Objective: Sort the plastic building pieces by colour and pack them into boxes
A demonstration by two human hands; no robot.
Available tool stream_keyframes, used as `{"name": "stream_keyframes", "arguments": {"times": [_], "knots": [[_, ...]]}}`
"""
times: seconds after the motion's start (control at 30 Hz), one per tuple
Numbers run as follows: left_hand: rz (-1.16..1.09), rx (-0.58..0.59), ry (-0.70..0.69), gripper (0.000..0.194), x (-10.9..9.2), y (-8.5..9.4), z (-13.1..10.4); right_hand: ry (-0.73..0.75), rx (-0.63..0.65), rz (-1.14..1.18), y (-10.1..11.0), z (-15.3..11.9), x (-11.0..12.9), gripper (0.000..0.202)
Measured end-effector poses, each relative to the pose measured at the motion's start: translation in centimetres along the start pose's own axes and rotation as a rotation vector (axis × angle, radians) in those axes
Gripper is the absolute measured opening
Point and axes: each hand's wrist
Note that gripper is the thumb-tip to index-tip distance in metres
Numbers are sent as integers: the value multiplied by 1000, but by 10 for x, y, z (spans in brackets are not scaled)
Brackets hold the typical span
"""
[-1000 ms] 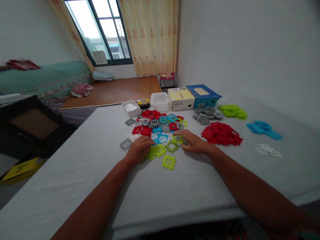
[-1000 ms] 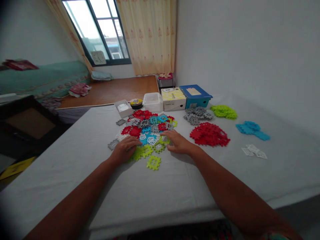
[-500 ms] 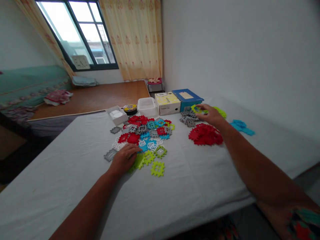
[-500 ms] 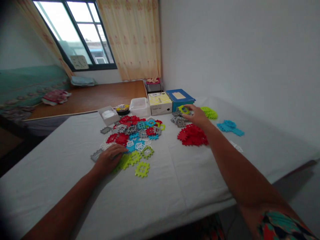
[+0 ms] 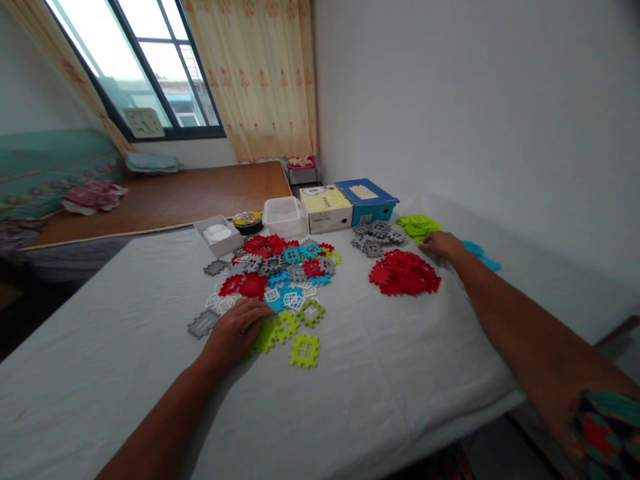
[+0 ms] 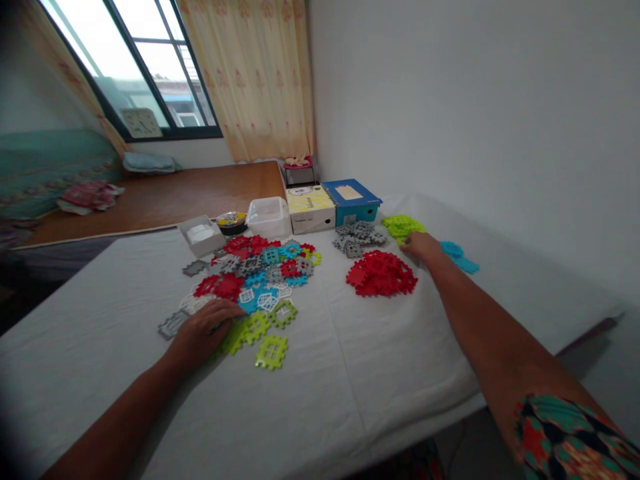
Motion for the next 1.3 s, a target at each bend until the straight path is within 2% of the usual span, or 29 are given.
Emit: {"name": "stream_keyframes", "arguments": {"times": [0.1,0.17,0.23,0.33,0.43,0.5,0.57,0.67,0.73,0.87,0.97,1.07,1.17,1.23,1.3], "knots": [[21,-1,5,27,1,0,0,-93,-70,-105,6,-5,4,36],[26,-2,-8,27,1,-1,0,-75,-124,-142,14,-14,14,36],[23,1,-27,27,-1,-2,0,61,-178,-93,24,-28,37,35],[4,12,-28,27,-4,-4,0,423,-187,117,34,-63,91,30],[-18,21,-1,28,-6,-4,0,795,-10,340,32,-118,156,24],[-28,21,10,29,-6,-3,-1,986,105,373,22,-157,194,22],[-35,14,21,29,-4,-2,-2,1076,151,304,8,-188,222,26],[-31,-1,30,29,-1,-1,-3,1021,125,186,-14,-210,242,45],[-26,-11,30,29,1,-1,-4,997,92,190,-24,-209,243,46],[-36,-8,21,30,-1,-2,-3,1097,96,342,-28,-197,230,40],[-44,6,12,29,-2,-2,-2,1121,87,410,-19,-192,213,44],[-32,0,16,27,0,0,-3,1091,55,453,-3,-180,189,40],[-11,-5,11,27,4,0,-3,922,-54,449,19,-146,151,35],[2,-2,3,27,6,-1,-3,692,-143,384,31,-111,115,32],[7,-7,-8,26,5,-2,-1,401,-192,252,37,-75,74,30]]}}
Point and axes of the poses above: each hand's wrist, its own z-axis towards the middle knuckle, its own y-axis out of the back of the hand, x = y × z, and after that the axes turned 1 degree about x, right-handed
